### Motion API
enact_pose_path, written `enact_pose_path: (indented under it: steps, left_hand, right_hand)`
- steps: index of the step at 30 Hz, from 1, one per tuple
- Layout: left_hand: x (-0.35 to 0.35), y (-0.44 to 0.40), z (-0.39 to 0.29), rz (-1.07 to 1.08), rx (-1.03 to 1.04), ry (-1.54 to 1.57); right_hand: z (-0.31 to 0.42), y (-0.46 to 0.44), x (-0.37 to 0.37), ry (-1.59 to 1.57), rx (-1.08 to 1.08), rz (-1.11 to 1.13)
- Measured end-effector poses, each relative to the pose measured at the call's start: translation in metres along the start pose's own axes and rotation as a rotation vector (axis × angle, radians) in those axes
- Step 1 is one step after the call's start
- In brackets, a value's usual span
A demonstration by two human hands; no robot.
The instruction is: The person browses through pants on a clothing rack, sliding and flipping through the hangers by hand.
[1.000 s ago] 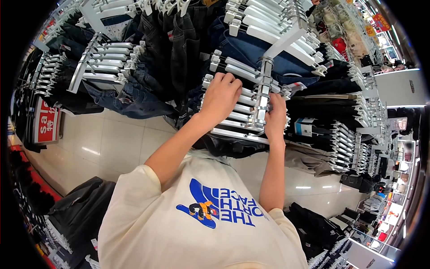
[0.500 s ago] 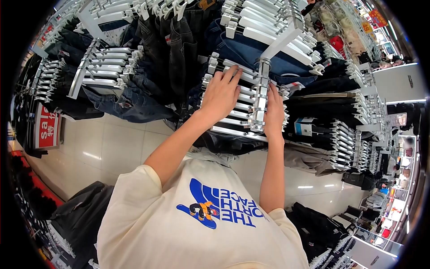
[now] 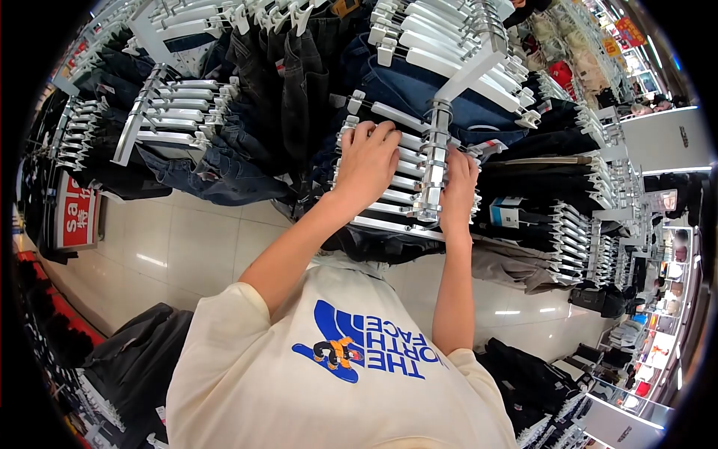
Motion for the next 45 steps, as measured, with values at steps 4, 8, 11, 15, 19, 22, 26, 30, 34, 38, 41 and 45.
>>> enact_pose_path:
  steps: [4,8,11,15,19,22,26,30,34,38,41,45]
  left_hand:
    - [-0.003,-0.006,-0.003,-0.057,0.092,-0.043]
    - [0.012,-0.019,0.011,0.072,-0.003,0.076]
    - [0.002,-0.033,0.011,0.041,-0.021,0.012]
    - [-0.011,-0.051,0.008,0.016,0.024,-0.074]
    - [-0.034,-0.069,0.002,0.039,0.024,-0.056]
    - [-0.038,-0.066,0.002,0.043,0.006,-0.024]
    - [-0.079,-0.095,-0.007,0.010,0.036,-0.014]
    - [-0.118,-0.128,-0.010,0.011,0.025,0.014]
    - [-0.122,-0.133,-0.009,0.032,0.038,0.037]
    - [-0.162,-0.176,-0.006,0.051,0.045,0.147]
    - [-0.199,-0.209,0.003,-0.069,-0.082,0.344]
    - [-0.248,-0.266,-0.014,-0.213,0.074,0.392]
  right_hand:
    - [0.001,0.000,0.000,-0.102,0.005,0.002]
    - [-0.001,-0.007,0.003,-0.104,0.019,0.066]
    - [-0.010,-0.024,0.010,0.066,0.034,0.157]
    - [-0.003,-0.045,0.008,0.284,0.059,0.182]
    - [0.010,-0.065,-0.004,0.263,0.029,0.178]
    - [0.017,-0.066,-0.011,0.202,0.030,0.138]
    - [0.046,-0.101,-0.040,0.161,0.037,0.148]
    - [0.074,-0.140,-0.063,0.174,0.015,0.148]
    - [0.076,-0.138,-0.062,0.198,0.016,0.109]
    - [0.097,-0.168,-0.075,0.208,0.018,0.082]
    - [0.105,-0.180,-0.080,0.210,0.037,0.046]
    - [0.117,-0.196,-0.091,0.193,0.042,-0.017]
Point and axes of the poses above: each hand's wrist, its own y-axis away from the middle knuckle, its own x-axis out of the palm, z = x × y, the point moved 9 cm from there along -y, towards the middle knuckle, and after that the axes turned 4 degrees about -x, right-handed, at the moved point
